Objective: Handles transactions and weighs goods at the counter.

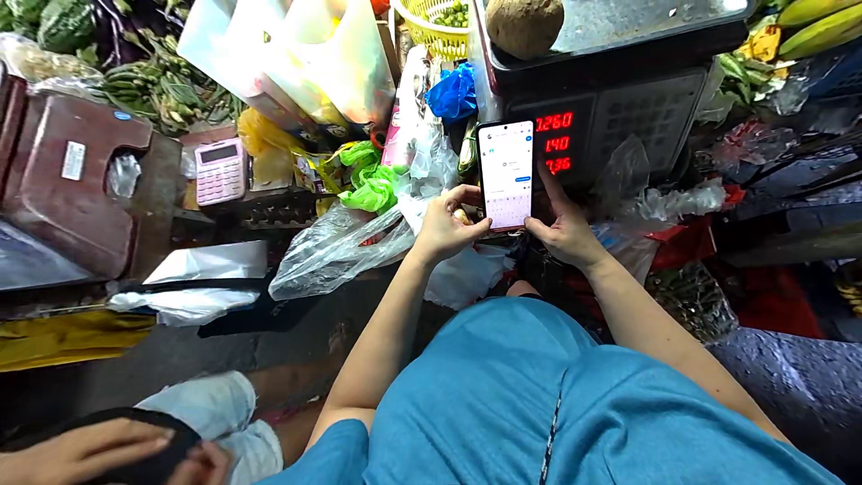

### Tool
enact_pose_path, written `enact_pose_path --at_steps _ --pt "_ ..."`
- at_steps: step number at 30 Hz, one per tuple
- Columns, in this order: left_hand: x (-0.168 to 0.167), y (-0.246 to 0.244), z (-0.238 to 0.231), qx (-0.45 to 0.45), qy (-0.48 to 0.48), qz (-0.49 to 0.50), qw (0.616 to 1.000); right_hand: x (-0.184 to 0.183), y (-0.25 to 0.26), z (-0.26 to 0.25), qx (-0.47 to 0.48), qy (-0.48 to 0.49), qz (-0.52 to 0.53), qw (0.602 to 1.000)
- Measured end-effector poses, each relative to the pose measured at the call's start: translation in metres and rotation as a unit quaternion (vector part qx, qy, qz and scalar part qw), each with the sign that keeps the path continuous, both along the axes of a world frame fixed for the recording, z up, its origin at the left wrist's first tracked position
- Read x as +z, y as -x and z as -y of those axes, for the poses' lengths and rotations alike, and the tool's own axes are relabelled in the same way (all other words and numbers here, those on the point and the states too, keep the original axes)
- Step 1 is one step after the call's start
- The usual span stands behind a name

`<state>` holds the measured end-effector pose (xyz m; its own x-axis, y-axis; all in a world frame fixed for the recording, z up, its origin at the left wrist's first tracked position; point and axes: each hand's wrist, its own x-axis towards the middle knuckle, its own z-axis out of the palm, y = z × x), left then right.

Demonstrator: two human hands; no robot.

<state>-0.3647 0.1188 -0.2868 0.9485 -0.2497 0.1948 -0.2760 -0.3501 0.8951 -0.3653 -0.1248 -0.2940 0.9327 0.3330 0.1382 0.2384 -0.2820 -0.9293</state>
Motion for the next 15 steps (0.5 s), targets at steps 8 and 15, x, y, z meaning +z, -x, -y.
enact_pose_path --at_steps 8,15 --pt "0.0025 0.0005 -0.0003 0.001 -0.013 -0.011 1.0 0.0063 0.0037 -0.0061 -0.045 0.032 -0.023 0.998" --pt "-0.0013 -0.005 -0.0005 -0.002 -0.012 -0.014 1.0 0.0046 0.0028 -0.0053 -0.034 0.023 -0.014 0.999"
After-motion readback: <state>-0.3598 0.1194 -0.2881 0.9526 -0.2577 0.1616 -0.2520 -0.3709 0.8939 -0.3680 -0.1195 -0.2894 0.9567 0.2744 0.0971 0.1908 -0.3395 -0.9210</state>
